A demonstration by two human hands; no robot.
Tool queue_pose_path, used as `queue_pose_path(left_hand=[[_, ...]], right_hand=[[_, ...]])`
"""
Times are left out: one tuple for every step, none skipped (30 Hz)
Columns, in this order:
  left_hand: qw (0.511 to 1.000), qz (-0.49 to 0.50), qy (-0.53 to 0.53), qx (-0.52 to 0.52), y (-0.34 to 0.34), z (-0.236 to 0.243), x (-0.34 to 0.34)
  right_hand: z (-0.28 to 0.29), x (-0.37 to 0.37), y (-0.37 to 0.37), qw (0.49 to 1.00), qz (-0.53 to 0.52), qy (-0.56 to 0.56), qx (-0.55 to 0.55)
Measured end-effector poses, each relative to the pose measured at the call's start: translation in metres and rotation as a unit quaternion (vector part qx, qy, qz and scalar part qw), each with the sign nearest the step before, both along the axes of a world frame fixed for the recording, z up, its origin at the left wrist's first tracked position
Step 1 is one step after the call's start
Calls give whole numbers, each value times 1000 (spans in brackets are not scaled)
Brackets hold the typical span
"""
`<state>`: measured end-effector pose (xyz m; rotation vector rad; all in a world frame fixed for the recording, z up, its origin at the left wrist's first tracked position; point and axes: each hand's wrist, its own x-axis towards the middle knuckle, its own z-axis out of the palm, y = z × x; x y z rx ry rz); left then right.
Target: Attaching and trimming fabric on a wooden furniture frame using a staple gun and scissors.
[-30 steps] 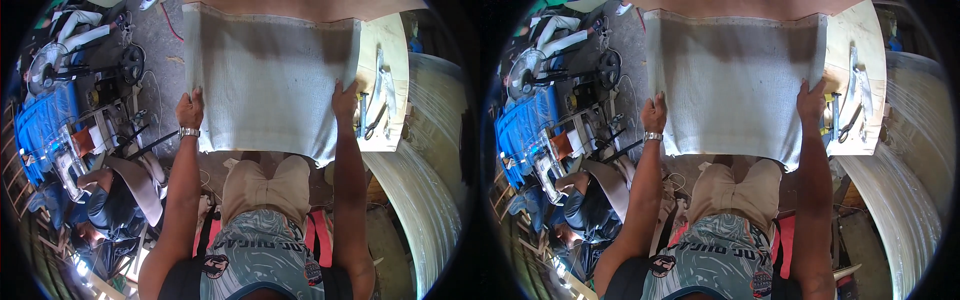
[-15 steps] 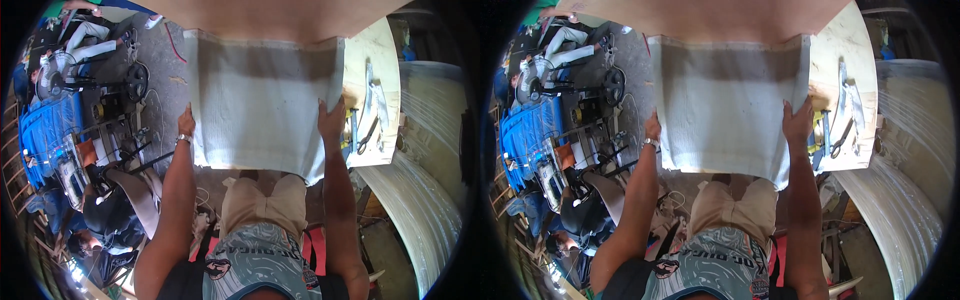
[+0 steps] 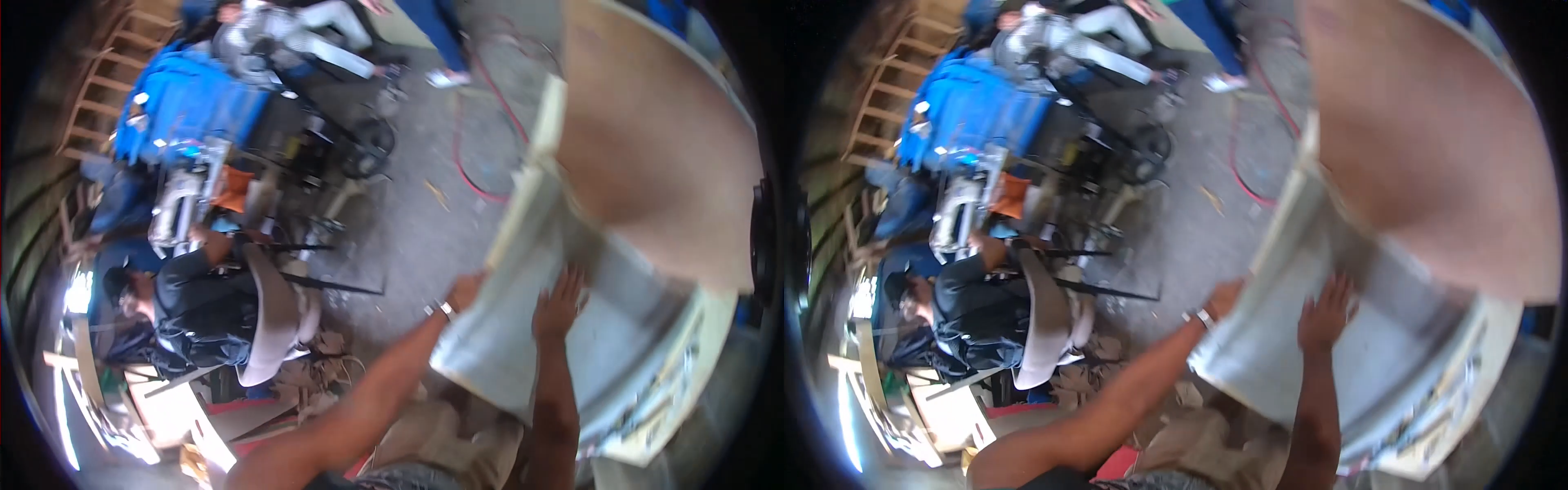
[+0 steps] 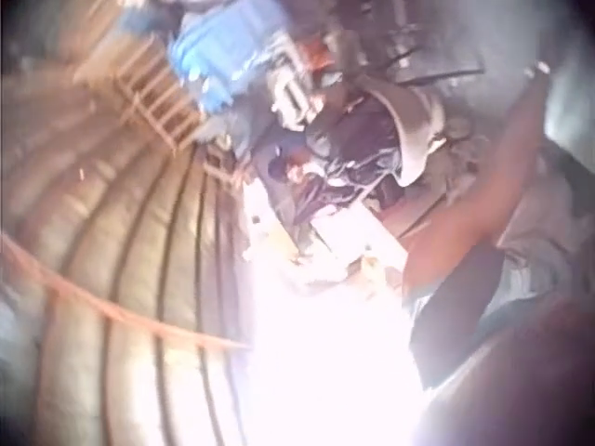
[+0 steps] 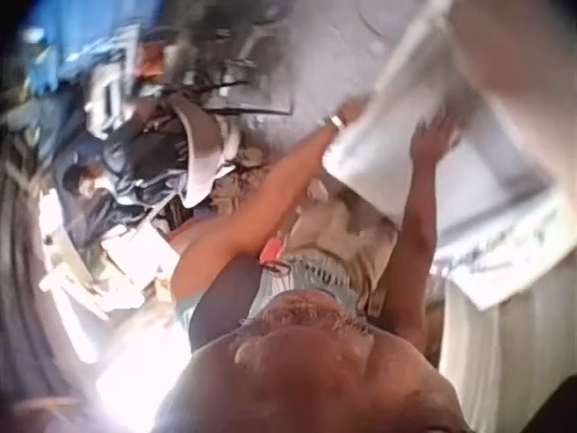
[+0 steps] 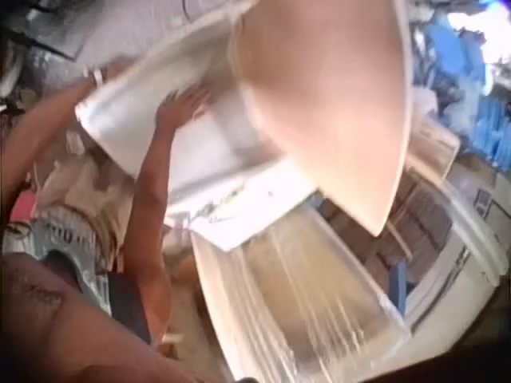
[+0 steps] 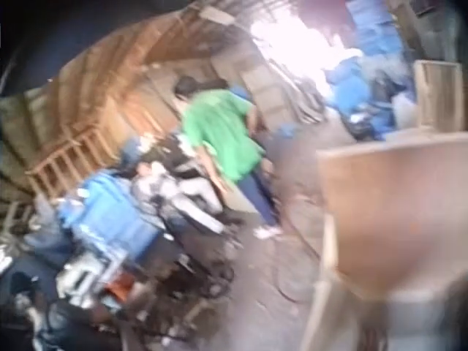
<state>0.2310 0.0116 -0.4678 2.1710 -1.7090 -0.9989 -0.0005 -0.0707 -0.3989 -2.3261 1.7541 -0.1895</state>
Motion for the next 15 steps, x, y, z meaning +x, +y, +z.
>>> queue_pose_path(left_hand=[[997, -33, -38, -62, 17, 7, 29], [983, 88, 49, -153, 31, 4, 49], [917, 289, 265, 74, 7, 63, 14], [915, 303, 261, 57, 1, 91, 5], [909, 329, 252, 39, 6, 105, 7], [910, 339, 237, 24, 9, 107, 11], [910, 335, 245, 22, 7, 107, 9], [901, 350, 256, 3, 8, 105, 7], [892, 361, 270, -16, 6, 101, 5], [918, 323, 228, 25, 8, 88, 16], [996, 76, -26, -48, 6, 64, 20], [995, 61, -9, -73, 11, 41, 31], [992, 4, -73, 102, -16, 55, 4], [993, -9, -97, 70, 0, 34, 34], [991, -64, -55, 100, 17, 15, 72]], right_hand=[[-2, 44, 26, 998, 52, -27, 11], [-2, 77, 54, 990, 131, -42, -5], [-3, 63, 88, 986, 112, -91, 86], [-16, 62, 130, 983, 107, -116, 90], [10, 69, 163, 968, 120, -137, 175], [17, 65, 199, 962, 160, -170, 139], [13, 47, 232, 948, 217, -177, 152], [8, 28, 258, 929, 274, -183, 168], [13, 6, 270, 932, 268, -175, 167], [27, -17, 279, 905, 299, -243, 182], [47, -44, 294, 879, 308, -302, 202], [14, -60, 297, 874, 104, -275, 388], [-7, -117, 334, 791, -178, -227, 540], [37, -144, 316, 944, 59, -64, 317], [60, -157, 295, 984, 151, -84, 39]])
